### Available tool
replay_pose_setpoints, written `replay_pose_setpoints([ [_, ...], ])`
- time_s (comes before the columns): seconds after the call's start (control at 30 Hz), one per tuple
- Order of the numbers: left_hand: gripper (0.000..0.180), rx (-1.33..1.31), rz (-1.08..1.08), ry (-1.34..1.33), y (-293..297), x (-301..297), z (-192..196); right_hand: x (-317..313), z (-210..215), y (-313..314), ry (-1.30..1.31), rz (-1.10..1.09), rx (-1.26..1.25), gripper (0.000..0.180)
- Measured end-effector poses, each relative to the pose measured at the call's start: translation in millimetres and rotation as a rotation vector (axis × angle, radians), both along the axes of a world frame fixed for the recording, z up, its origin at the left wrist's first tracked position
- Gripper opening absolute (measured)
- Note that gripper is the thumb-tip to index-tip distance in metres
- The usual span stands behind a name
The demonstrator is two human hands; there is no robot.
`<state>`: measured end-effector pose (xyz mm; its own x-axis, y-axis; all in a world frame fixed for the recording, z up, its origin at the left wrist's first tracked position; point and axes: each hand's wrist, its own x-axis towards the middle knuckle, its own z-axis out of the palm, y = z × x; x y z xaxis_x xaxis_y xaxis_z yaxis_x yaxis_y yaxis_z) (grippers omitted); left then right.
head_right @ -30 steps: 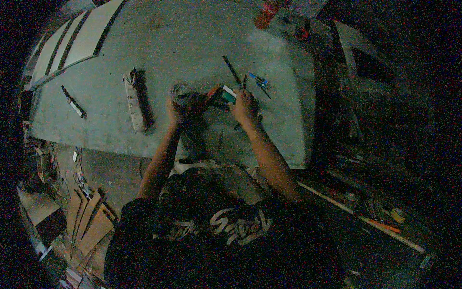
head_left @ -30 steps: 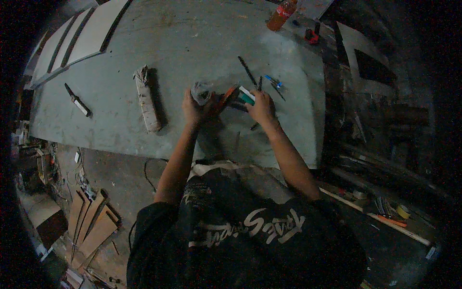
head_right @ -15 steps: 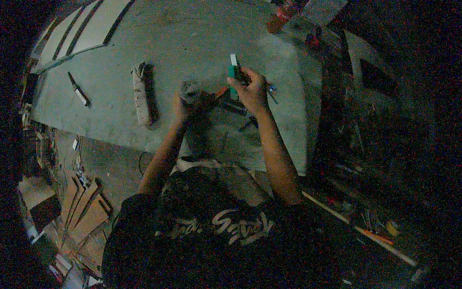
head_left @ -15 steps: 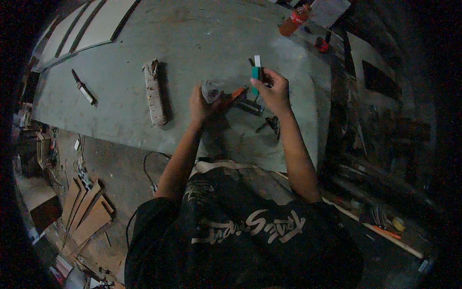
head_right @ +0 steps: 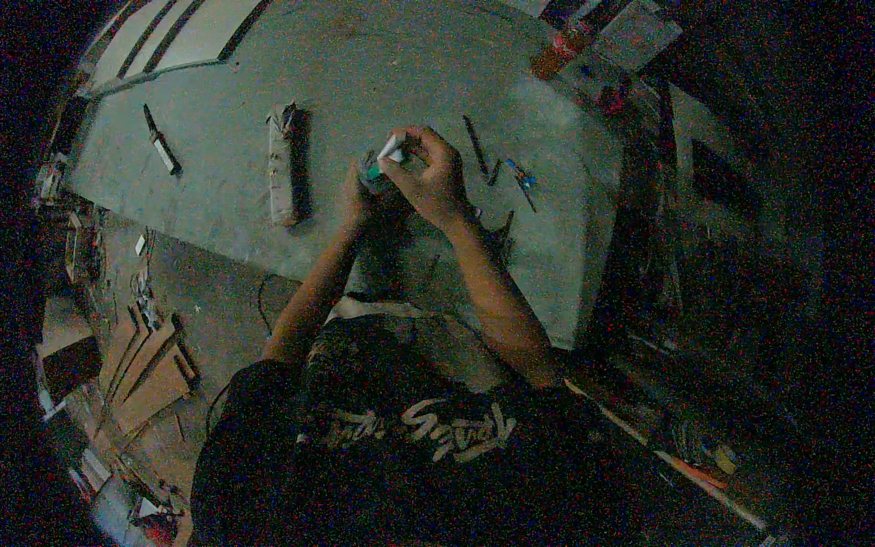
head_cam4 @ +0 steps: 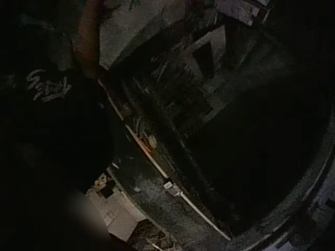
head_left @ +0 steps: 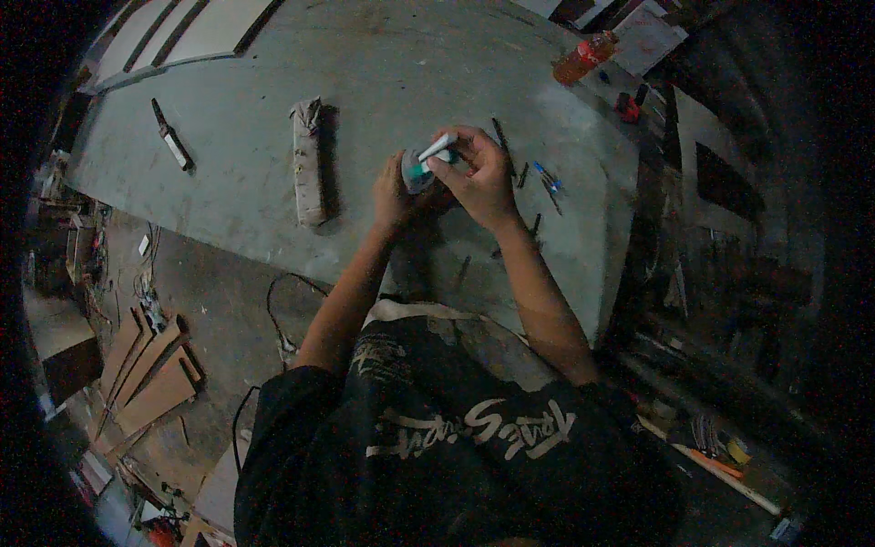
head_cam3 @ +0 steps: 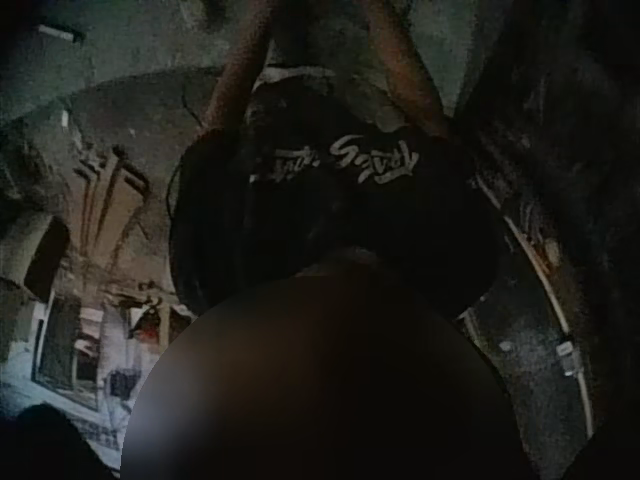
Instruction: The person disassembles and reassembles a hand router by unscrewing components, removing a tool bit using a wrench, and adjusting internal parts by hand and with a screwdriver.
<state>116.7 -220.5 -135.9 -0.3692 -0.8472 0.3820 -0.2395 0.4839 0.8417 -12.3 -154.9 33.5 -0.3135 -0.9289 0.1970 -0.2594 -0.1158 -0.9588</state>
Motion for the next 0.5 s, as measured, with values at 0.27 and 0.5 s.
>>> replay_pose_setpoints([
  [0.27, 0.074, 0.103, 0.146, 0.008, 2.2, -1.6, -12.8, -37.5, -9.5, 15.3, 0.07, -0.15, 0.163, 0.034],
  [0.5, 0.058, 0.406, 0.054, 0.433, -6.0, -4.2, -14.5, -53.9, -62.0, 52.1, 0.662, -0.115, 0.525, 0.053],
])
